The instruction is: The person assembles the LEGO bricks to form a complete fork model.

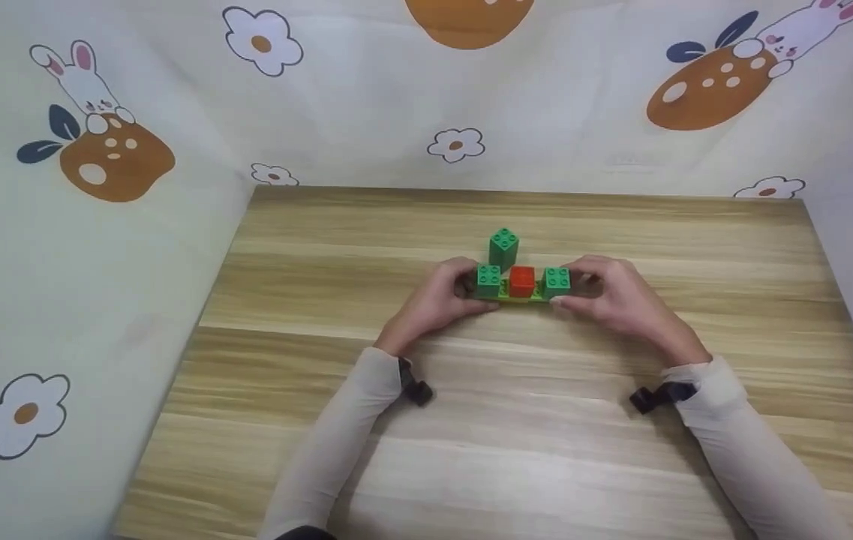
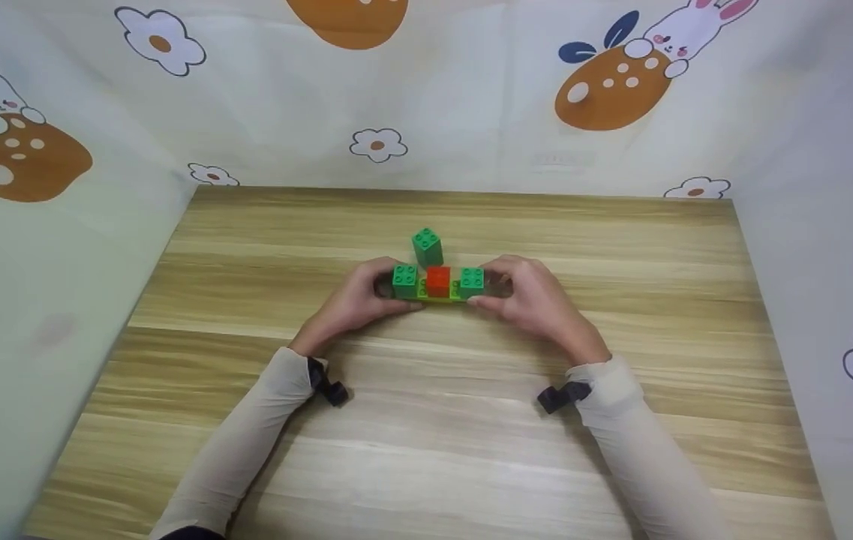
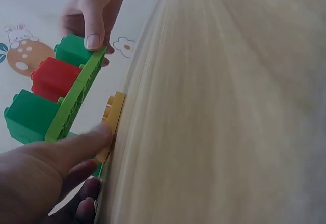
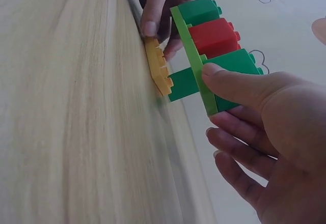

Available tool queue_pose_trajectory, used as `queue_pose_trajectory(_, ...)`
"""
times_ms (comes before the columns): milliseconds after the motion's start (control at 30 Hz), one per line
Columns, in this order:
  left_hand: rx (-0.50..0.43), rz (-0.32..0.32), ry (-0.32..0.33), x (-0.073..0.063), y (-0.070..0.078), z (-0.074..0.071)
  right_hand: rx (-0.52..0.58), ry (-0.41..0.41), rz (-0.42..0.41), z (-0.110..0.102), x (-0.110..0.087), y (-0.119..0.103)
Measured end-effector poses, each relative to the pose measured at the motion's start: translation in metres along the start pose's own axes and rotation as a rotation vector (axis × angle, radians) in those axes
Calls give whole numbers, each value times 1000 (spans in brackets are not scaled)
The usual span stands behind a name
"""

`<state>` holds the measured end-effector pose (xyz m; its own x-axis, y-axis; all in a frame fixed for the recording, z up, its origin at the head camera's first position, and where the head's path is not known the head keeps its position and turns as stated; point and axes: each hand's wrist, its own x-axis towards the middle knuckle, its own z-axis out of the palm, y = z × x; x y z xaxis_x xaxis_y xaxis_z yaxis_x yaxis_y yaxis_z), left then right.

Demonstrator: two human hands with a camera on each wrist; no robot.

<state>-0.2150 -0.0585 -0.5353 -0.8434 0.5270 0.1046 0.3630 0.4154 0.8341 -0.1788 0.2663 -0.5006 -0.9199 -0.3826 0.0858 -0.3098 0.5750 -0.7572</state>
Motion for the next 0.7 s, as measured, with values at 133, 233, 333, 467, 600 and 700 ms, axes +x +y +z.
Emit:
queue_pose_trajectory(133,-78,6,-5,-1,-2,-8,-23,17,-2,1,0,-2)
queue_pose_trajectory(233,-129,16,-15,-3,-5,-14,-45,29,4,2,-1,-3)
queue_pose_trajectory(333,-136,23,-6,-6,-7,-19,-58,40,6,6,-1,-4)
queue_pose_trajectory(467,-134,31,16,-7,-7,-23,-64,54,-4,9,0,-4)
queue_pose_trajectory(600,-114,23,24,-8,-6,-25,-54,59,-18,14,1,-3)
queue_pose_trajectory(700,-101,12,25,-9,-6,-26,-38,54,-24,18,2,-1)
